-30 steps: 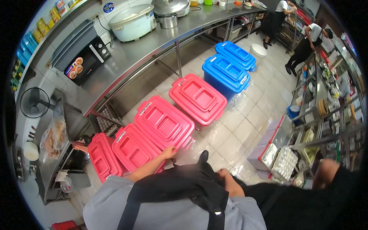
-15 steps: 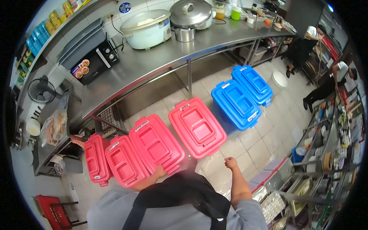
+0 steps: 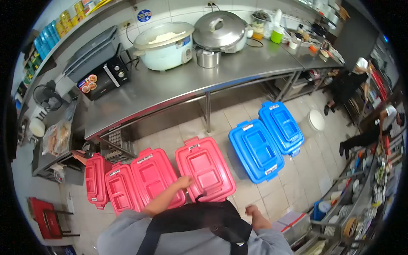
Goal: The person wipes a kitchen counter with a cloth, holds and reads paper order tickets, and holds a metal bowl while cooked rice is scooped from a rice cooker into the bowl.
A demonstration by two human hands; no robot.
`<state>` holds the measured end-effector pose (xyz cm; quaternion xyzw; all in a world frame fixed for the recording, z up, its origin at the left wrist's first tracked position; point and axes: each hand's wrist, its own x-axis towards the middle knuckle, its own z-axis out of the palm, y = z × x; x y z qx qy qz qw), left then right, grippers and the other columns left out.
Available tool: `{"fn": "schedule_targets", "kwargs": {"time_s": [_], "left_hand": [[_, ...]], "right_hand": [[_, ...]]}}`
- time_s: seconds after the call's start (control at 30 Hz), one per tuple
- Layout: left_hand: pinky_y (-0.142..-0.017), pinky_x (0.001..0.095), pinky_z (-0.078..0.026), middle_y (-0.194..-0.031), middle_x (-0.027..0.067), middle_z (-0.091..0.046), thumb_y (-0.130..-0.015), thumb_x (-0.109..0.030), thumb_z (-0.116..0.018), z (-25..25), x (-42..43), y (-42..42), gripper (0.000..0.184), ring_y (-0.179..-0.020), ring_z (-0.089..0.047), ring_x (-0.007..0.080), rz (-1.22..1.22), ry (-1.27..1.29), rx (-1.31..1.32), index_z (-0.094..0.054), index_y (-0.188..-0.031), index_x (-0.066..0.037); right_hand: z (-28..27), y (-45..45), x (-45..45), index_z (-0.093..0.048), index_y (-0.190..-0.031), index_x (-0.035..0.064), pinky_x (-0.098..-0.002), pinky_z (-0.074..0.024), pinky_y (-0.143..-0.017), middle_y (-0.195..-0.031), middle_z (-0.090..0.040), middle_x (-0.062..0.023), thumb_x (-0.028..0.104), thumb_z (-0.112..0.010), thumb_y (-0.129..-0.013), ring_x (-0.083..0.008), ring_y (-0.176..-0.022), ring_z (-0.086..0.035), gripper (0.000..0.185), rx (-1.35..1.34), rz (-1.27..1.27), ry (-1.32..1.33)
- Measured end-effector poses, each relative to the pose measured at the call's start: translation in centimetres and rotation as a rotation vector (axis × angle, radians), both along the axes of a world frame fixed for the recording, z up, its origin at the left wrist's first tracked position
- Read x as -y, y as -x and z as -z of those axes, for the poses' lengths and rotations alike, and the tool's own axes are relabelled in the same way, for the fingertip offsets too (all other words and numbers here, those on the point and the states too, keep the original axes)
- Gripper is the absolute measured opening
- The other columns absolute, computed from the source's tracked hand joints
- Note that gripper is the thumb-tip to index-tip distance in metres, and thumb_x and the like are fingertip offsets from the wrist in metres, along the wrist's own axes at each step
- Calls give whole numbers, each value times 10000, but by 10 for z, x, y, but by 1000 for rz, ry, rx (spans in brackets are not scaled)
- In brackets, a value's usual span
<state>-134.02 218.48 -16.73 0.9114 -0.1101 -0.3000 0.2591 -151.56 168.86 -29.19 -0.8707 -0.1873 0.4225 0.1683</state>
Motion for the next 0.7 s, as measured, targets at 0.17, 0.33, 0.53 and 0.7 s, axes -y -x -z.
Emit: {"fn": "schedule_targets", "kwargs": {"time_s": [0.17,0.33,0.53,0.7], "left_hand": [[-853,423,-478,-1066,182,-627,-834,-307,-524,24,75,-30,354,-983,-604,334,-289,229,53,-617,-1074,-63],[-802,421,-484,-1008,192,-630,-830,-286,-530,24,80,1,324,-933,-610,341,83,176,-12,-612,-1028,-43],[-763,436,-485,-937,206,-633,-821,-296,-531,-3,-11,78,318,-880,-618,349,-568,88,-109,-612,-1005,-49],[-746,462,-490,-879,240,-639,-856,-326,-487,27,-60,173,336,-860,-628,370,-1088,66,-249,-620,-956,-34]], "right_hand": [[-79,-53,3,-620,-864,115,-317,-514,-687,-814,-649,-30,144,-574,-789,-176,-814,-629,93,-477,880,82],[25,-143,57,-623,-883,95,-354,-500,-615,-791,-634,-64,207,-570,-787,-221,-744,-619,157,-175,450,-68],[-8,-291,-38,-617,-849,45,-292,-469,-460,-663,-594,-64,122,-534,-836,-171,-554,-595,114,-376,707,-395],[-41,-362,-169,-642,-934,37,-274,-481,-510,-688,-617,-41,143,-551,-855,-152,-568,-586,160,-45,248,-367]]}}
